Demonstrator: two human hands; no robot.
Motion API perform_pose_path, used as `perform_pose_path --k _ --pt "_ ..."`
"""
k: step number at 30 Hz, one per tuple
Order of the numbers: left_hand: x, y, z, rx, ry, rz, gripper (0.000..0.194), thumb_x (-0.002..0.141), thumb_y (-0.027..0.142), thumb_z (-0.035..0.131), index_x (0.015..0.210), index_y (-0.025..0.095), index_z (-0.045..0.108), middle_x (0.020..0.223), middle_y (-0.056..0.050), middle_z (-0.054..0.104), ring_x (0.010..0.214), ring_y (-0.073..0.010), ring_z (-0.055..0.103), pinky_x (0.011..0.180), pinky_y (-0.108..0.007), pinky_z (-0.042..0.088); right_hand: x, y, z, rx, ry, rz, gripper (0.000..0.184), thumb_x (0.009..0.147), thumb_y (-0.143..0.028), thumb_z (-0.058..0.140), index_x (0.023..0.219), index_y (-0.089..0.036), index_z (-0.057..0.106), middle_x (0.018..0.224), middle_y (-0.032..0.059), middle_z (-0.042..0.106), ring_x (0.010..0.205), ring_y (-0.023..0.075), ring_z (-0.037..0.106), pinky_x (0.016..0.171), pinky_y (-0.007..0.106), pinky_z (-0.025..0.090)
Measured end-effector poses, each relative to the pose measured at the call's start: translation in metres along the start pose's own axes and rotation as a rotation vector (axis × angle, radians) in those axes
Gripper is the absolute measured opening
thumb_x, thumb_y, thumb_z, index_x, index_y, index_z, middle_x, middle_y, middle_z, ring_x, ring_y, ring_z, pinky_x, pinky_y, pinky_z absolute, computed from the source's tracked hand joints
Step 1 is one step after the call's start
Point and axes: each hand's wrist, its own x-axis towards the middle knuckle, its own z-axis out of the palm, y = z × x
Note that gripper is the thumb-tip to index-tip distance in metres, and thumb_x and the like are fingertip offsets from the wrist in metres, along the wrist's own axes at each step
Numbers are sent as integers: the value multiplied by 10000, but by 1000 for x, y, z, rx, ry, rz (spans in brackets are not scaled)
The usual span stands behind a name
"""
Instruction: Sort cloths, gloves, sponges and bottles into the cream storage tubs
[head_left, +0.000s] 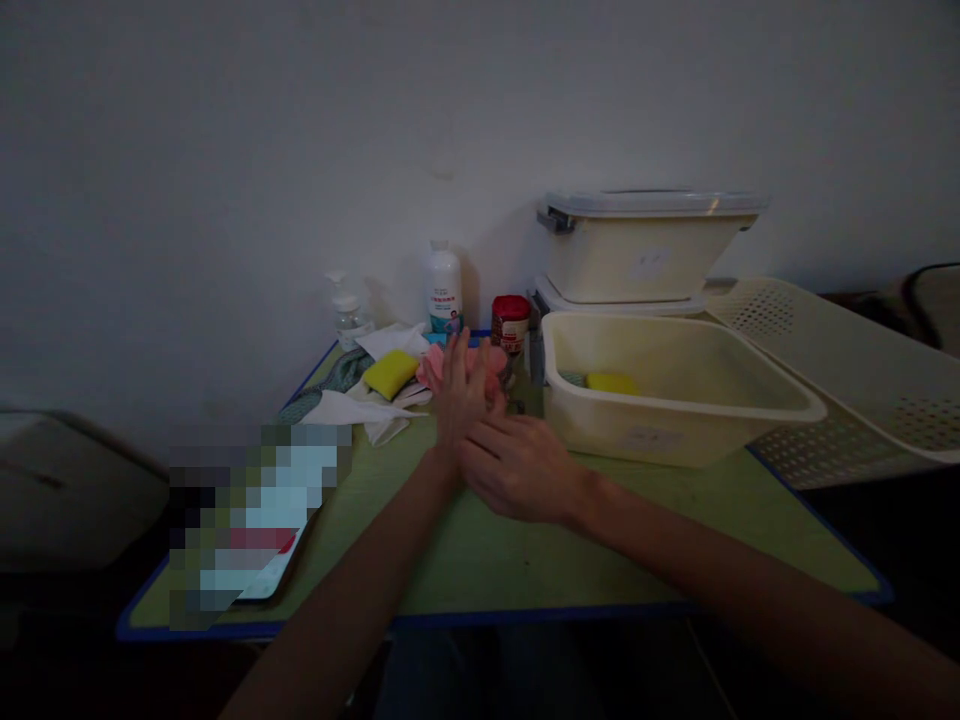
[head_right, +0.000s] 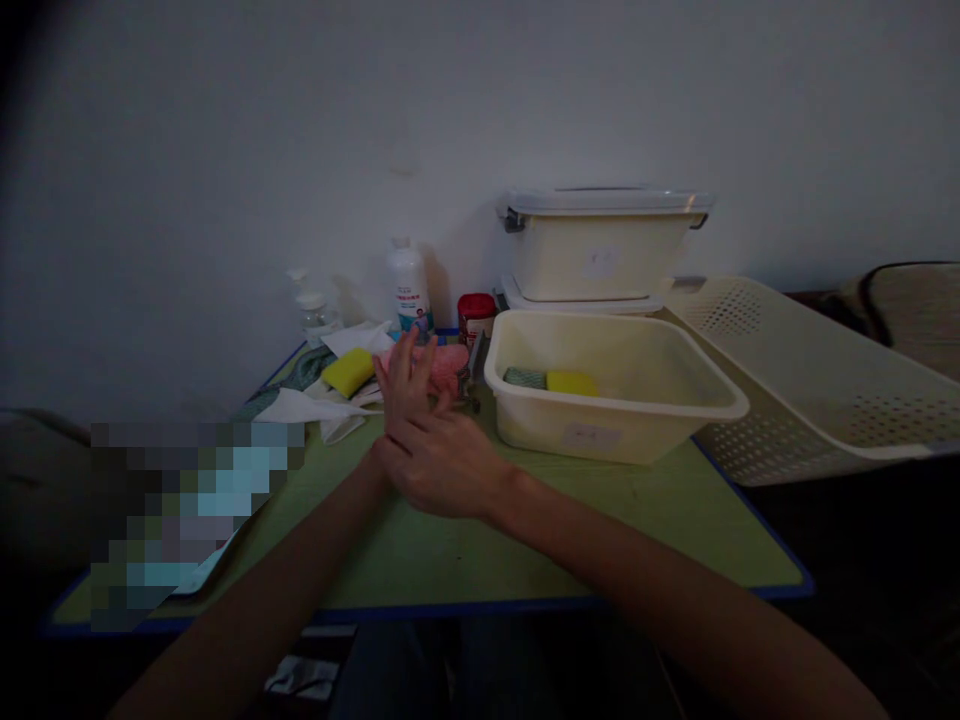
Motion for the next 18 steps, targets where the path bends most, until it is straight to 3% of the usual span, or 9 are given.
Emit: perform_pose_path --k 3,6,9,13,18 --pt "5 -13 -7 208 -26 -219 583 808 298 514 1372 246 373 1518 -85 251 1401 -334 179 1084 -653 9 -1 7 24 43 -29 137 211 873 -157 382 853 -159 592 833 95 633 815 204 578 690 318 466" --pt "6 -14 -14 355 -207 -320 567 836 355 488 1357 147 404 1489 -209 262 1387 -396 175 1011 -728 111 0 17 41 133 -30 308 179 855 -145 397 916 -140 565 937 116 629 874 214 578 744 331 485" --pt "2 -12 -16 442 -357 -317 501 866 309 437 1343 155 428 1471 -236 282 1383 -395 191 990 -734 145 -2 25 54 271 -1 430 157 818 -121 433 936 -140 535 1022 129 603 953 226 561 830 362 482" --pt "-1 -11 -15 429 -507 -250 414 835 249 469 1232 158 544 1399 -223 412 1335 -380 321 1041 -658 179 -9 28 64 330 13 481 178 768 -90 477 929 -160 505 1013 113 584 970 229 551 871 387 473" --pt "2 -9 -14 335 -507 -240 292 792 169 477 1043 136 621 1156 -180 586 1151 -309 516 1001 -513 359 -14 27 65 349 67 524 261 729 -82 498 964 -194 485 1050 103 538 1039 260 517 902 453 453"
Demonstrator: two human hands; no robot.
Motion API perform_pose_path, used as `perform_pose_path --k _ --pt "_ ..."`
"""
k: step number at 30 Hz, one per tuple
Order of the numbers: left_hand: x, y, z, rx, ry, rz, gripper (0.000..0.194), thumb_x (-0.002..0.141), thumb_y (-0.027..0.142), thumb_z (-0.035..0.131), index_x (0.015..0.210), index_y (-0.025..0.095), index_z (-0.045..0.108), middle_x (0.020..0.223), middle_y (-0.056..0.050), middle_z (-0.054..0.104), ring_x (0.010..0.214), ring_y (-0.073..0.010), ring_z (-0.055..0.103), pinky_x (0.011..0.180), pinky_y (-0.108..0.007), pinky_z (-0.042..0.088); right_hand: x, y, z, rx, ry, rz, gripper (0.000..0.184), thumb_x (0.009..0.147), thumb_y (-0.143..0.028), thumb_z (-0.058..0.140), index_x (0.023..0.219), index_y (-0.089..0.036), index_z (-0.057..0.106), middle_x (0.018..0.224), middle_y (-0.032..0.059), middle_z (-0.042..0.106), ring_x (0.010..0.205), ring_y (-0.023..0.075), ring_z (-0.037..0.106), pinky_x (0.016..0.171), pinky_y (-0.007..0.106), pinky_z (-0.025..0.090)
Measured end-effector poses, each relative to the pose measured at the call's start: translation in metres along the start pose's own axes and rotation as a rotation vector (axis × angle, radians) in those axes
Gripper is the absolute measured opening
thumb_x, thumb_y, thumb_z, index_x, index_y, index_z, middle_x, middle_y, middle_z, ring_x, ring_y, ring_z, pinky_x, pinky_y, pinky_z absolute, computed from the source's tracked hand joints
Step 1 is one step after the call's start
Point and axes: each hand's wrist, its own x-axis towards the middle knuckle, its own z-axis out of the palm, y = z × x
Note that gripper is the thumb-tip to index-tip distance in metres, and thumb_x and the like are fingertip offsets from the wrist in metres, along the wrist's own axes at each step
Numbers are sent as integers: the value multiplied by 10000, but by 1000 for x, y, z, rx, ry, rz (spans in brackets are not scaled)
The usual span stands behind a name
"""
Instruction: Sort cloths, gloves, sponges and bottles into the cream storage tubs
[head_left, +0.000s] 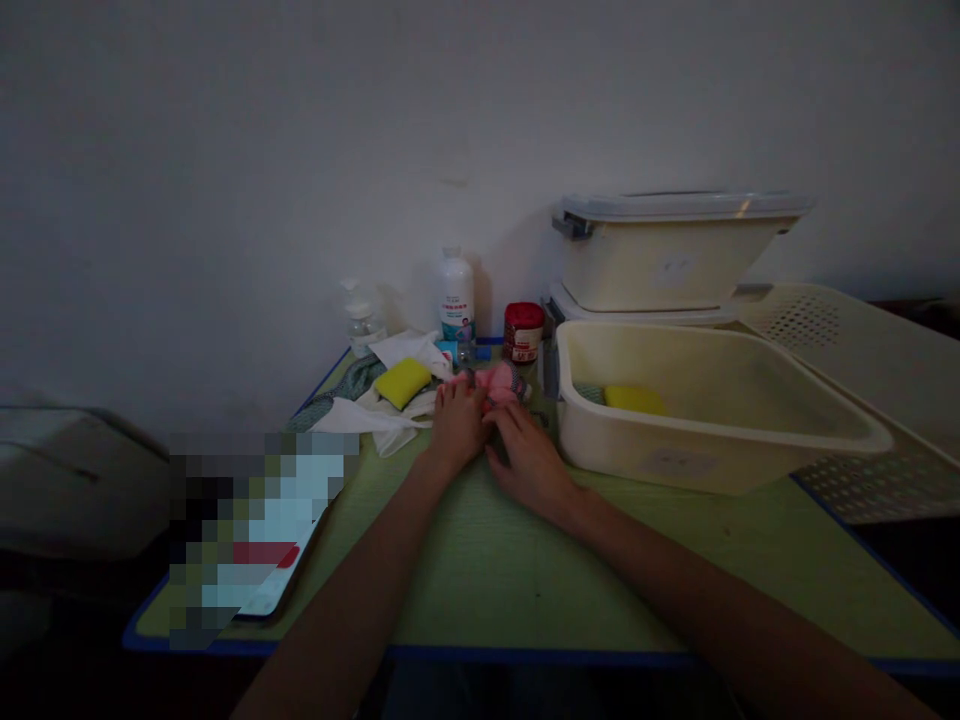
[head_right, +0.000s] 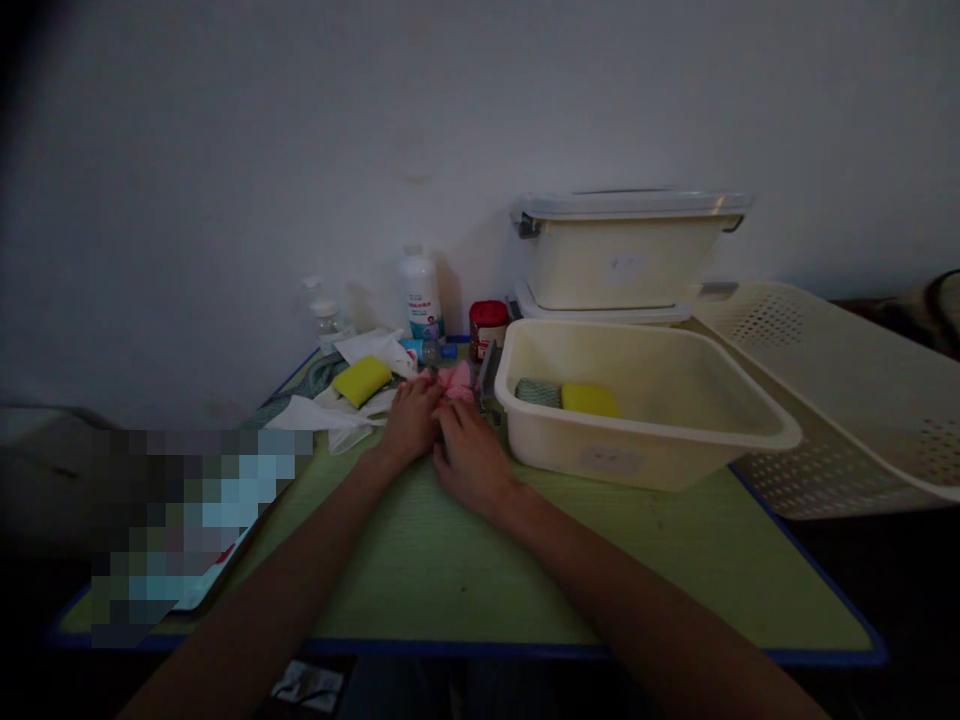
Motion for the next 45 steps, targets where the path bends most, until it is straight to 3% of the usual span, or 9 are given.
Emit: perform_pose_path --k 6,10,16,20,24,29,35,41,45 --pt "3 5 -3 -54 40 -18 176 757 134 477 858 148 620 885 -124 630 901 -266 603 817 -412 485 0 1 0 13 -55 23 412 703 -78 509 1109 -128 458 1250 181 460 1210 298 430 1019 482 370" --pt "7 0 -9 -98 173 -73 255 764 201 528 1006 128 559 1044 -144 602 958 -254 599 839 -409 491 -1 3 1 12 -85 20 518 716 -86 492 1224 -124 395 1338 191 412 1277 305 382 1043 503 343" --pt "8 -33 -22 -47 510 -245 445 767 267 552 1194 153 503 1386 -193 430 1331 -370 320 1056 -668 153 -3 2 0 -7 -121 28 536 751 -112 478 1272 -109 351 1336 208 423 1269 298 402 1032 490 361" --pt "4 -50 -24 -29 322 -447 542 793 363 516 1283 136 465 1473 -192 312 1360 -435 213 1016 -704 180 -3 -2 -2 -37 -149 46 484 767 -119 473 1245 -92 398 1299 197 462 1239 288 428 1034 465 361" --pt "5 -53 -25 20 79 -483 524 809 413 482 1273 171 490 1493 -118 305 1361 -413 215 1035 -631 247 -3 -4 -2 -74 -177 84 471 774 -117 485 1236 -58 417 1286 197 471 1216 279 443 1038 431 358" --pt "12 -57 -36 39 -56 -415 427 781 422 491 1121 174 570 1286 -125 557 1193 -344 468 945 -467 401 -3 -6 -3 -90 -190 79 447 781 -113 486 1223 -64 431 1270 190 477 1198 270 452 1022 412 370" --pt "19 -62 -45 25 -169 -360 408 790 512 424 893 175 628 909 -112 690 906 -284 625 733 -355 464 -4 -5 -4 -80 -182 48 407 780 -108 483 1186 -94 462 1220 182 512 1181 265 457 1005 433 378" --pt "21 -53 -46 68 -194 -333 407 801 482 402 881 155 630 958 -145 688 988 -308 614 771 -362 452 -3 -5 -3 -84 -187 55 386 779 -108 491 1164 -83 478 1238 186 505 1188 261 459 1027 425 357" --pt "22 -52 -43 91 -178 -398 560 804 530 378 1125 96 532 1042 -192 662 994 -322 623 773 -372 459 -2 -6 -4 -79 -189 73 383 777 -111 499 1159 -82 486 1226 179 507 1176 269 464 1005 421 380"
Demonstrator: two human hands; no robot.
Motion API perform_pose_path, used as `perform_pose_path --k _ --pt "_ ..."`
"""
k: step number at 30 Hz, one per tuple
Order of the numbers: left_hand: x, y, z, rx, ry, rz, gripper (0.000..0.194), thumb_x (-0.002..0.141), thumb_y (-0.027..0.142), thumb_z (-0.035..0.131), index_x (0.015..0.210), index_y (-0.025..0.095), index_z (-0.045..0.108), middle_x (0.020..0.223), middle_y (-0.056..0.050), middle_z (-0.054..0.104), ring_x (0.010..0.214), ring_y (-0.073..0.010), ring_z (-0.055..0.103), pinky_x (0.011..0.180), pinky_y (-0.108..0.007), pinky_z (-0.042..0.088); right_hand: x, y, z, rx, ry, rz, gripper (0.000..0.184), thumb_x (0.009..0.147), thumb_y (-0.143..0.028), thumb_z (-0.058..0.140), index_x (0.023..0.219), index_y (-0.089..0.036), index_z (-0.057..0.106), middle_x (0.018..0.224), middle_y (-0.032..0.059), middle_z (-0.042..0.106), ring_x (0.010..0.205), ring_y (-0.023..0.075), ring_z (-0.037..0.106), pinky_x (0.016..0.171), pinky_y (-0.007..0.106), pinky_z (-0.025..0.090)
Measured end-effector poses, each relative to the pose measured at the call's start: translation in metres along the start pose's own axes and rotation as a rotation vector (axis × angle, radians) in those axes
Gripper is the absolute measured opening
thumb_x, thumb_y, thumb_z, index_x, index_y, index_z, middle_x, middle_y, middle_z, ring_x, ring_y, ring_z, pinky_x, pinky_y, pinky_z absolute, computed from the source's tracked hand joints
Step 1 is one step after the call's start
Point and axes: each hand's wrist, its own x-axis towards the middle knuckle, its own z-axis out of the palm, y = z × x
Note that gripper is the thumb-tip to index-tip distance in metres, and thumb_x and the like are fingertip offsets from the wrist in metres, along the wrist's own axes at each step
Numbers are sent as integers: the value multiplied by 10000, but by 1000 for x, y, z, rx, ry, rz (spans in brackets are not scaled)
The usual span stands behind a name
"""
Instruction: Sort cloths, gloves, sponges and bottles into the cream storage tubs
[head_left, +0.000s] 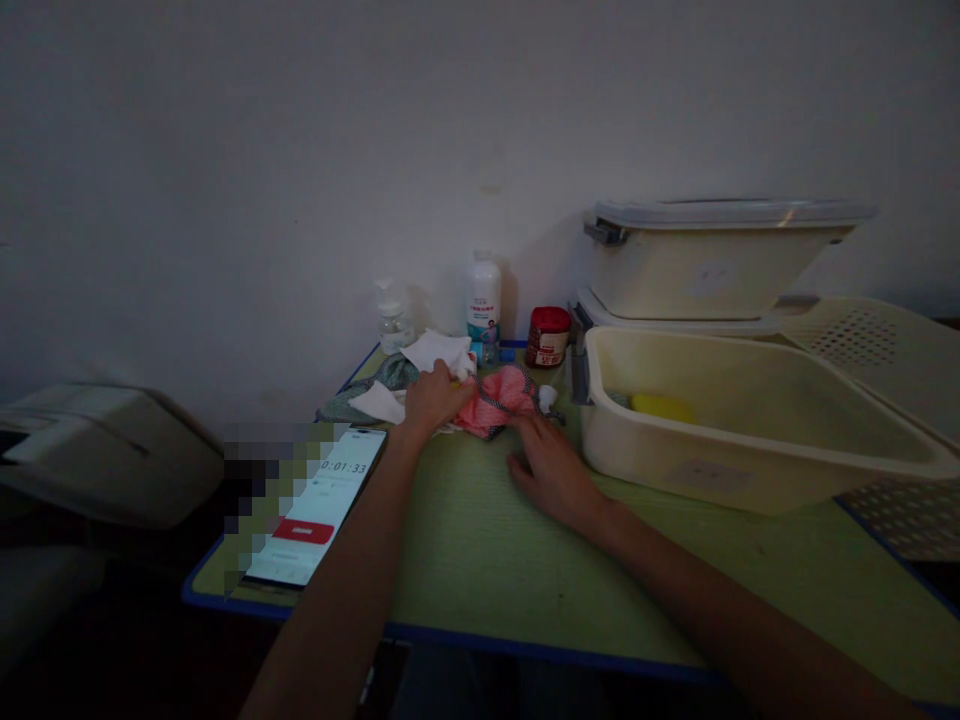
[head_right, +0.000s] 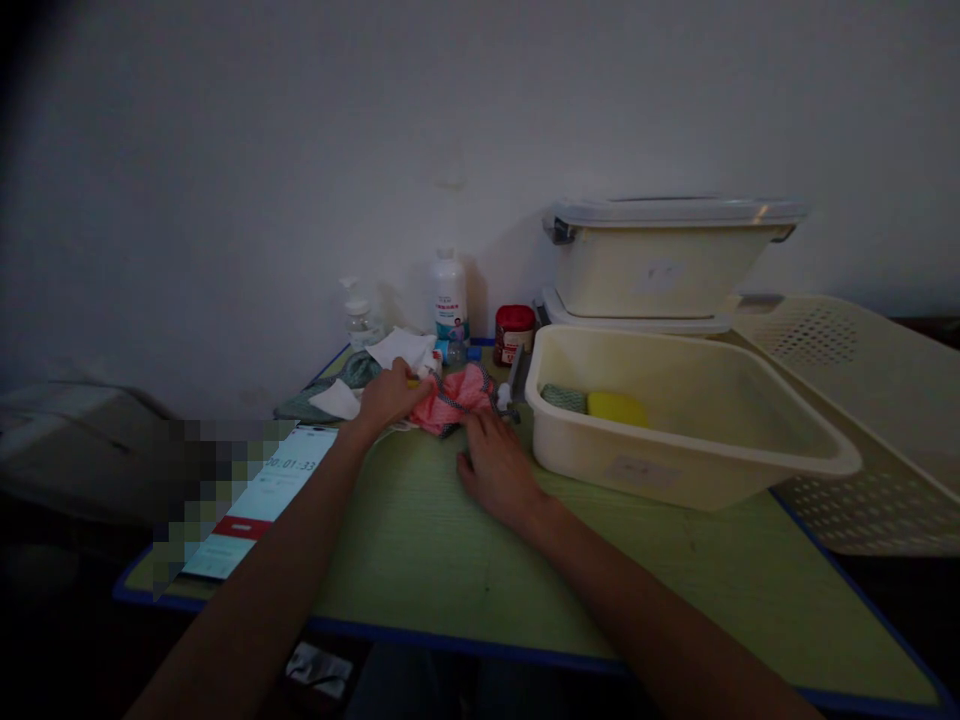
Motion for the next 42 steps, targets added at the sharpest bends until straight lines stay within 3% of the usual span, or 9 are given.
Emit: perform_pose_path --k 3,10,18,30,35,38,42 --pt "1 0 2 11 -2 -16 659 802 570 363 1237 83 450 1095 -206 645 1006 -321 624 778 -374 463 0 -1 -1 -4 0 10 370 776 -107 498 1145 -78 492 1215 175 507 1160 267 470 1000 414 385" --pt "-2 2 0 86 -34 89 517 801 529 381 971 136 670 1014 -177 674 1037 -349 593 812 -420 456 0 0 1 -3 6 -3 363 779 -115 486 1142 -102 484 1204 167 504 1165 264 462 981 427 398" --pt "-9 -1 6 108 72 192 442 800 447 472 1128 186 609 1243 -140 535 1167 -307 479 933 -435 390 0 -1 -1 8 -6 -13 359 782 -102 487 1140 -79 489 1203 169 497 1162 267 455 1005 419 375" --pt "-14 11 8 -19 44 448 232 778 320 546 958 212 644 1102 -61 658 1126 -251 519 931 -353 401 0 0 0 36 62 -42 324 749 -78 479 1069 -121 500 1177 154 491 1138 258 467 986 421 403" --pt "-16 20 11 -71 28 496 284 822 347 511 1029 197 635 1128 -50 656 1104 -204 546 957 -296 392 0 2 1 -13 118 7 328 734 -82 494 1060 -103 513 1193 170 470 1119 275 483 972 429 419" --pt "-17 22 11 -78 12 484 367 882 390 412 1110 181 612 1154 -74 652 1092 -207 569 985 -321 373 -2 0 1 -52 112 12 378 744 -95 498 1122 -88 509 1252 187 441 1189 292 444 993 446 407" --pt "-17 25 8 -41 -32 459 418 919 373 327 990 132 662 1007 -122 701 1018 -235 616 1058 -392 279 -4 -5 1 -124 110 13 383 803 -166 505 1172 -65 521 1328 211 404 1286 339 339 1010 499 377"
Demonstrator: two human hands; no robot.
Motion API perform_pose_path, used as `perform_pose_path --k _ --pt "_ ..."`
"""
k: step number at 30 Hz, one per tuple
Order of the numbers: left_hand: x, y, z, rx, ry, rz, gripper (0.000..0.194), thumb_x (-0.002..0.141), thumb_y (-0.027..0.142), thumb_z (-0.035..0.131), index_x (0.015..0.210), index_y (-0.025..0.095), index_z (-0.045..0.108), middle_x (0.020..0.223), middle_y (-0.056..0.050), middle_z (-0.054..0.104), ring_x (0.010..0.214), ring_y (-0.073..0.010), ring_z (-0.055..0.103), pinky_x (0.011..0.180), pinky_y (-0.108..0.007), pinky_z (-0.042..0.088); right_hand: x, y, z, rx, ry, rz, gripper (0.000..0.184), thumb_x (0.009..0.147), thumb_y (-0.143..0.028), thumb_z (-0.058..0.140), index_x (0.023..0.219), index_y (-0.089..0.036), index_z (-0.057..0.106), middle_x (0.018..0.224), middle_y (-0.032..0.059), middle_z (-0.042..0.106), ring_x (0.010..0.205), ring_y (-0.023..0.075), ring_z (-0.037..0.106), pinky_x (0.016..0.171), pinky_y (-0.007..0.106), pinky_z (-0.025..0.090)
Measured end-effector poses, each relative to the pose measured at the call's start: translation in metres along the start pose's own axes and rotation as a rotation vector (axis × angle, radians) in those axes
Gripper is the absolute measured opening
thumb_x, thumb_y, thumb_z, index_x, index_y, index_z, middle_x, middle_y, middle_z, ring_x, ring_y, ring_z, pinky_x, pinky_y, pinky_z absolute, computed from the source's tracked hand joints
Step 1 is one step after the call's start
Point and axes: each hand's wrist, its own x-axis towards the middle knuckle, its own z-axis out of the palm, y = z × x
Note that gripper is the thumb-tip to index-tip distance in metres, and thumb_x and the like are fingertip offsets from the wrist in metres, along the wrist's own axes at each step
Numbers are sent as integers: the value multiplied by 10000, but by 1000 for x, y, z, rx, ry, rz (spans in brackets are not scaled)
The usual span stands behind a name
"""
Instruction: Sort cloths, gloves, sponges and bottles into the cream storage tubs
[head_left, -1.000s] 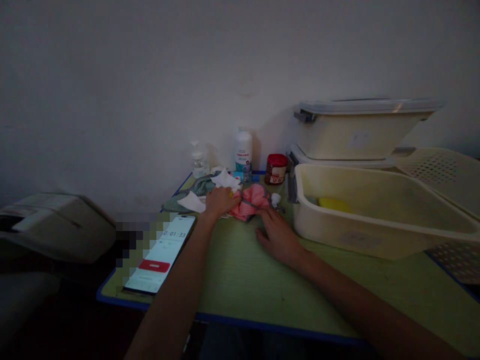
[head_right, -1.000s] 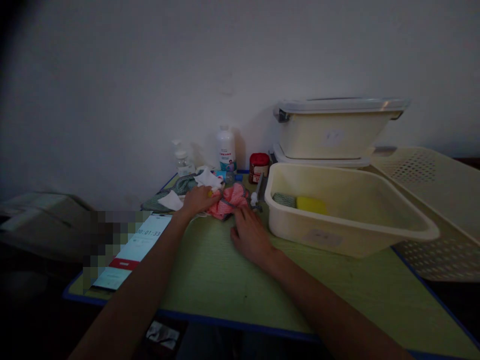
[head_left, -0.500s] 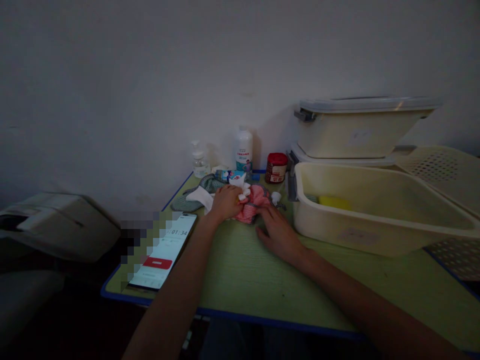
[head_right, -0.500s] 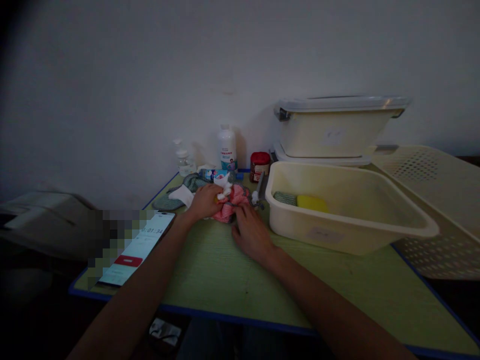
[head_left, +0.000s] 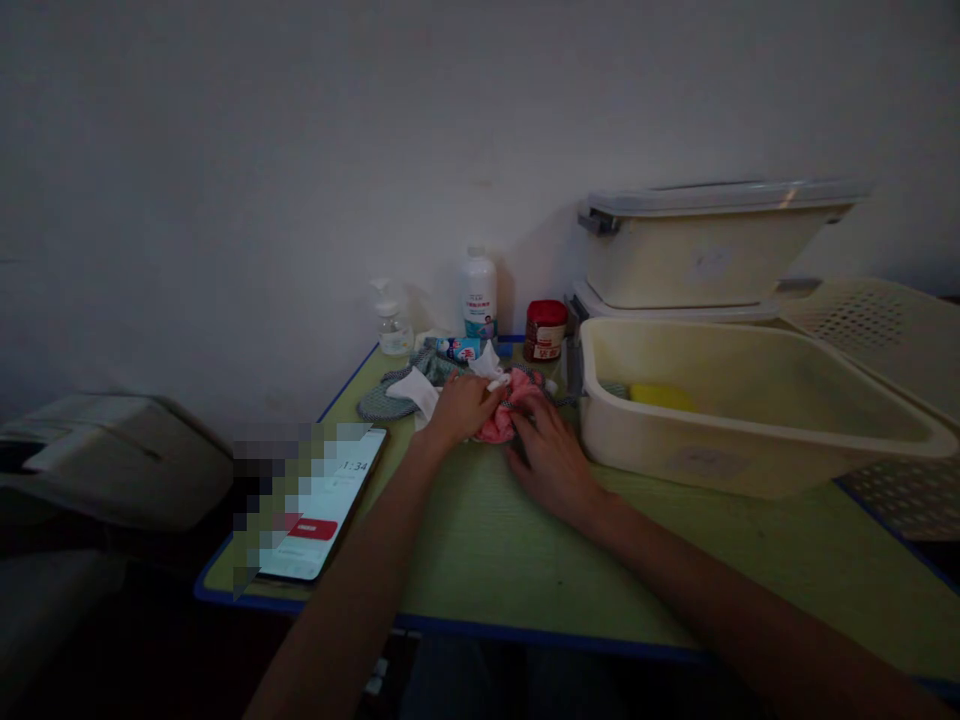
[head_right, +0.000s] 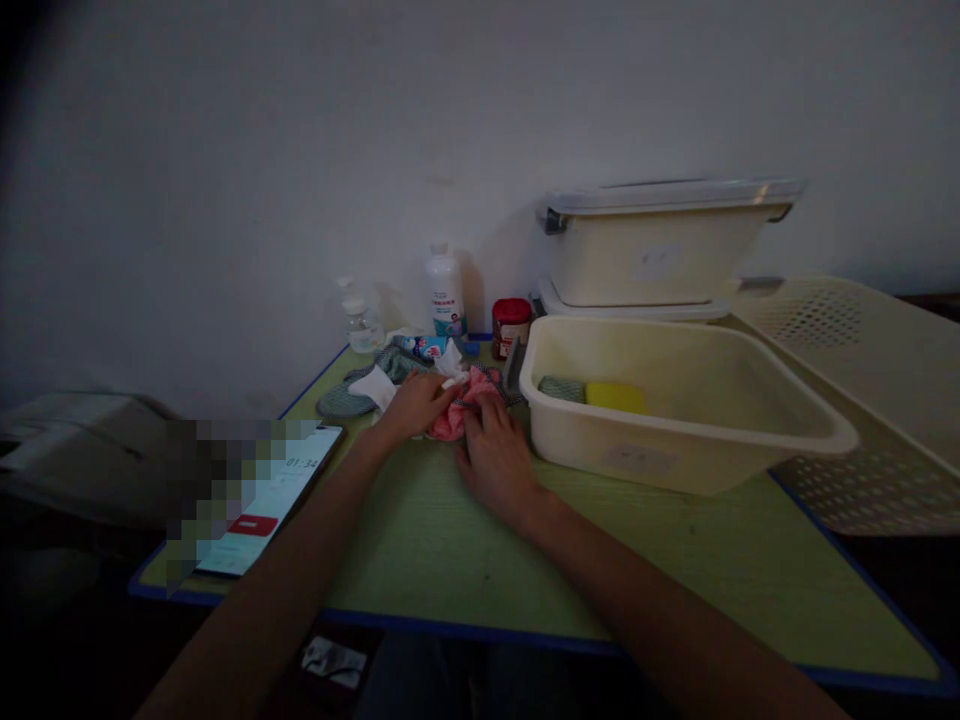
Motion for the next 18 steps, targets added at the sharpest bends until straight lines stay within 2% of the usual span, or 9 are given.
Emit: perform_pose_path --k 3,6,8,13,15,18 --pt "4 2 0 24 -43 -32 455 923 360 304 893 101 678 943 -155 705 964 -242 637 1007 -371 336 1 0 -1 1 20 -40 338 844 -191 480 1156 -79 547 1323 200 441 1267 326 360 1012 512 364" --pt "12 2 -2 33 -98 -65 482 920 380 295 883 88 677 943 -175 696 931 -248 645 865 -333 431 3 2 -1 46 23 -122 340 863 -184 463 1185 -103 536 1314 160 485 1228 282 405 1021 475 363" --pt "19 -1 -7 29 -162 -64 483 906 409 324 854 90 681 910 -170 698 878 -247 653 772 -312 456 4 3 0 39 4 -150 382 880 -219 460 1243 -109 502 1364 139 457 1239 280 393 1022 470 359" --pt "43 -18 -35 -24 -350 23 362 831 455 467 780 176 692 802 -30 710 766 -170 640 687 -228 467 4 2 3 -16 -88 -139 472 889 -255 446 1342 -127 419 1444 139 364 1276 303 354 980 515 373" --pt "55 -28 -45 -19 -338 16 358 856 418 417 880 182 687 865 -22 708 815 -164 640 723 -230 478 4 2 3 -8 -121 -120 475 878 -244 454 1334 -115 426 1439 155 366 1284 298 351 976 507 378" --pt "71 -40 -51 72 -210 -48 348 860 281 390 1098 142 601 1124 -95 641 1025 -201 595 880 -293 452 4 2 2 2 -152 -117 446 881 -251 445 1299 -96 459 1439 161 365 1282 293 361 986 488 379"
